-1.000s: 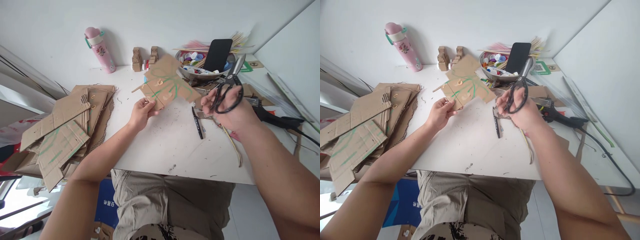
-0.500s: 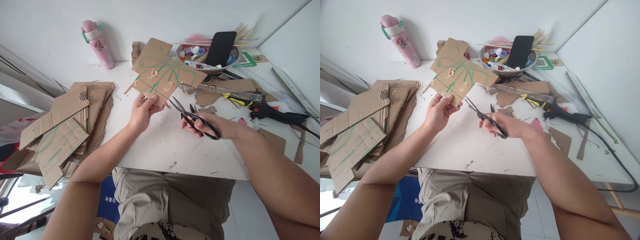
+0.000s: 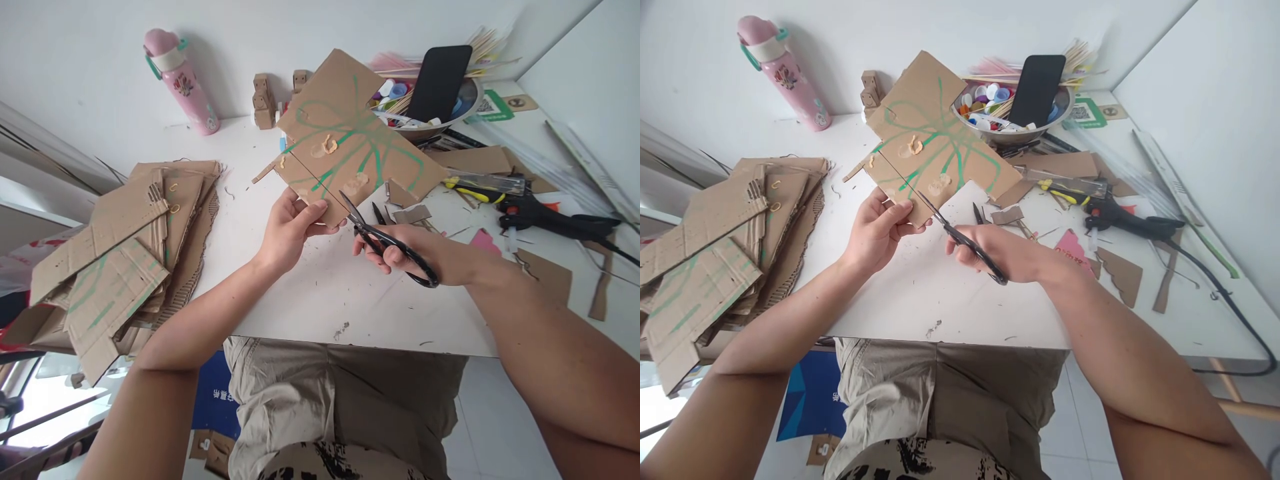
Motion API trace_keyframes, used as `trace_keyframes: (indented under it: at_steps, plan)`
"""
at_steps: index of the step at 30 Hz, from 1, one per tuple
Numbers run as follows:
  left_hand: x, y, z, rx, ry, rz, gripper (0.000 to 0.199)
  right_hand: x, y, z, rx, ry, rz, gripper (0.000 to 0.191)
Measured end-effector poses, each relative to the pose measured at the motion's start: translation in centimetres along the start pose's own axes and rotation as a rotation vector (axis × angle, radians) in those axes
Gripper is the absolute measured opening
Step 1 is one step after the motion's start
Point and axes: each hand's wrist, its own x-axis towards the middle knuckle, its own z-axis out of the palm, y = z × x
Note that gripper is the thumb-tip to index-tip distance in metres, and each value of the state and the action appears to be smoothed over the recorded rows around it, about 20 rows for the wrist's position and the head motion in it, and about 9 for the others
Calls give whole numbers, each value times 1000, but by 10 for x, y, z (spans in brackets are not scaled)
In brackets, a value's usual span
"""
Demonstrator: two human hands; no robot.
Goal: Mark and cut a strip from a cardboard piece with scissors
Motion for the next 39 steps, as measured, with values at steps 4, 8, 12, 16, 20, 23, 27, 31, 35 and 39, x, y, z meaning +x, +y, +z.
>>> trace_keyframes:
  at_steps: [4,8,12,16,20,23,27,31,35,39]
  plan:
    - [-1,2,0,6,14,-10,42,2,3,1,30,6,1,36]
    - [-2,3,-2,11,11,1,43,3,-3,6,25,45,23,32]
    - [-2,3,-4,23,-4,32,45,-1,-16,12,33,107,7,44]
    - [-3,4,-5,47,-6,89,48,-8,-22,14,-33,153,-31,60]
    - [-5,4,-5,83,0,119,54,-8,-19,14,-91,184,-55,72]
    - [-5,5,-4,61,13,106,55,-5,-14,17,-137,237,-75,76]
    - [-5,6,-4,49,4,103,50,0,-8,23,-171,290,-110,77]
    - [-2,7,-5,98,48,127,47,1,-7,26,-167,267,-124,74]
    - [2,3,-9,204,28,187,55,3,-7,29,-152,277,-117,73]
    - [4,-2,-12,240,2,269,60,0,-15,33,-119,294,-123,73]
